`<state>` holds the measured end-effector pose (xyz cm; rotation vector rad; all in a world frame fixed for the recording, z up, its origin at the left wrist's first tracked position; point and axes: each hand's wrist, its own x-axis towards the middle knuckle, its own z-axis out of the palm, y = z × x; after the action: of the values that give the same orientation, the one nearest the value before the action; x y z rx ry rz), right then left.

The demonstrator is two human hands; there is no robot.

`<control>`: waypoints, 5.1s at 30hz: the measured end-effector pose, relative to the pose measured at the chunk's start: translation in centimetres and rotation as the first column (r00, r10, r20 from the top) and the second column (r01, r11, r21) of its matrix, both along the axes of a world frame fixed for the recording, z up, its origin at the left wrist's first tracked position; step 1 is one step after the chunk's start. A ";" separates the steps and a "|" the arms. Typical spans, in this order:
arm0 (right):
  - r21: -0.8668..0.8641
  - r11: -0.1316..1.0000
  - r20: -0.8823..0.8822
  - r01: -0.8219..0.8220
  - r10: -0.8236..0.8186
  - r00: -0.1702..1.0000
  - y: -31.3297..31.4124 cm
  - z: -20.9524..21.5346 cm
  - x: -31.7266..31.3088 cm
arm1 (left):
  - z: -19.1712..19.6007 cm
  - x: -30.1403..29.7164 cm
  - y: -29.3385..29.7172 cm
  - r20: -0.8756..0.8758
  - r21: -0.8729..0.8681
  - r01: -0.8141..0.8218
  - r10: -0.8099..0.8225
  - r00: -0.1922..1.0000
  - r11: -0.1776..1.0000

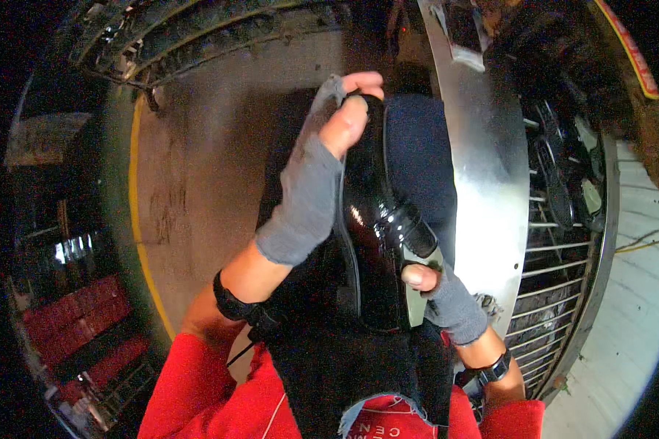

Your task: Inspecting and wiping shiny black shoes at a factory workstation before placing them on a conveyor belt.

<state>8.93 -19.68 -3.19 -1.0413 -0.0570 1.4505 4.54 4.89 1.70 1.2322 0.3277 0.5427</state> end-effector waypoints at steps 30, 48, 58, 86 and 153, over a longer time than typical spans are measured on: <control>0.099 0.922 0.025 0.375 -0.379 0.925 9.6 -4.9 4.5 | -10.5 -3.6 -2.3 -0.328 -0.193 0.063 -0.125 0.936 0.979; 0.363 0.847 0.554 0.388 -0.531 0.641 10.9 6.3 2.0 | 6.3 -1.4 -0.6 0.212 -0.427 0.343 -0.277 0.937 0.836; 0.219 0.902 0.079 0.372 -0.396 0.915 11.9 6.8 2.7 | 5.3 -2.2 -0.5 0.000 -0.423 0.136 -0.150 0.989 0.896; 0.075 0.766 0.169 0.639 -0.641 0.749 -15.1 -0.9 11.8 | -7.6 -0.3 0.3 -0.176 -0.169 0.680 -0.700 0.692 0.714; 0.198 0.958 0.636 0.209 -0.288 0.716 1.6 3.7 0.8 | -1.7 2.4 -1.4 0.055 -0.380 0.129 -0.117 0.992 0.916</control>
<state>9.74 -18.11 0.50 -1.3711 -0.4894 0.7614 6.96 3.45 0.03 0.8570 0.3101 0.3660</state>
